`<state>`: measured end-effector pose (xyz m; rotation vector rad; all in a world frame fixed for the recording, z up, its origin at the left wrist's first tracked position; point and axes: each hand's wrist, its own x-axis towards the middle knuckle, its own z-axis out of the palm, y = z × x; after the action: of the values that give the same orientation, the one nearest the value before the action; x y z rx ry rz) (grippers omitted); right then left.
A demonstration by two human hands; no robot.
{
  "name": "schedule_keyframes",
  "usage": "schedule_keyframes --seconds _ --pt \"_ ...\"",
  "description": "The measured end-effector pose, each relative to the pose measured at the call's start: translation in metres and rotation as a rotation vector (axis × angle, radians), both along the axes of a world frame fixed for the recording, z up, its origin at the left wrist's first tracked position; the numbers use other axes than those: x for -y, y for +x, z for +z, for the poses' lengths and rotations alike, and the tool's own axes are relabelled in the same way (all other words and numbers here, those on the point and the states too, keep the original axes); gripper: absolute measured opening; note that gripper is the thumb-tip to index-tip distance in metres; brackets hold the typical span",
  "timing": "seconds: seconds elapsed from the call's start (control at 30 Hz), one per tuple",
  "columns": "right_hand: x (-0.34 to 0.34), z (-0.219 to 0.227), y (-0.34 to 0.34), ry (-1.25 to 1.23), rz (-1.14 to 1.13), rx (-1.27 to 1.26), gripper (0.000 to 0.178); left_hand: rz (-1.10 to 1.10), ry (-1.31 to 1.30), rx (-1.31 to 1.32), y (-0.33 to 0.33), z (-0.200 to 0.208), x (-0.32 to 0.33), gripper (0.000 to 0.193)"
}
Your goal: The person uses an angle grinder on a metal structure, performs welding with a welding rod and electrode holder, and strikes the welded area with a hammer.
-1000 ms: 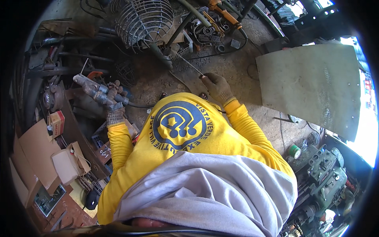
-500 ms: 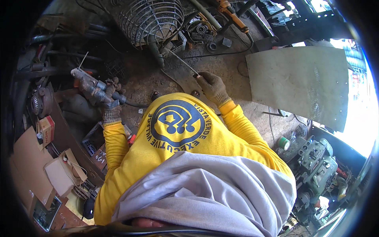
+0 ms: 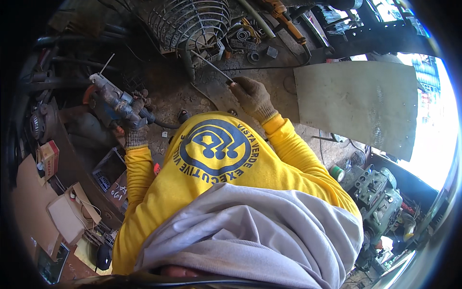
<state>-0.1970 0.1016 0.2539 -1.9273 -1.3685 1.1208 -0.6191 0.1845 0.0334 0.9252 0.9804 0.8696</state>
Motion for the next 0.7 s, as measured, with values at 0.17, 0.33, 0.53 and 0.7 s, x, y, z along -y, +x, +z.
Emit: schedule_keyframes --seconds 0.17,0.33,0.53,0.7 --pt "-0.004 -0.003 -0.001 0.012 0.023 0.018 0.032 -0.309 0.72 -0.816 -0.013 -0.008 -0.011 0.078" --pt "0.006 -0.004 -0.003 -0.044 0.036 0.068 0.034 -0.279 0.626 -0.761 -0.003 0.0 -0.015 0.09" --pt "0.01 -0.017 -0.004 -0.054 0.037 0.031 0.036 -0.062 0.258 -0.038 -0.003 0.008 -0.013 0.065" --pt "0.014 -0.019 -0.002 -0.048 0.023 0.027 0.038 0.266 -0.245 0.032 0.029 0.055 -0.021 0.027"
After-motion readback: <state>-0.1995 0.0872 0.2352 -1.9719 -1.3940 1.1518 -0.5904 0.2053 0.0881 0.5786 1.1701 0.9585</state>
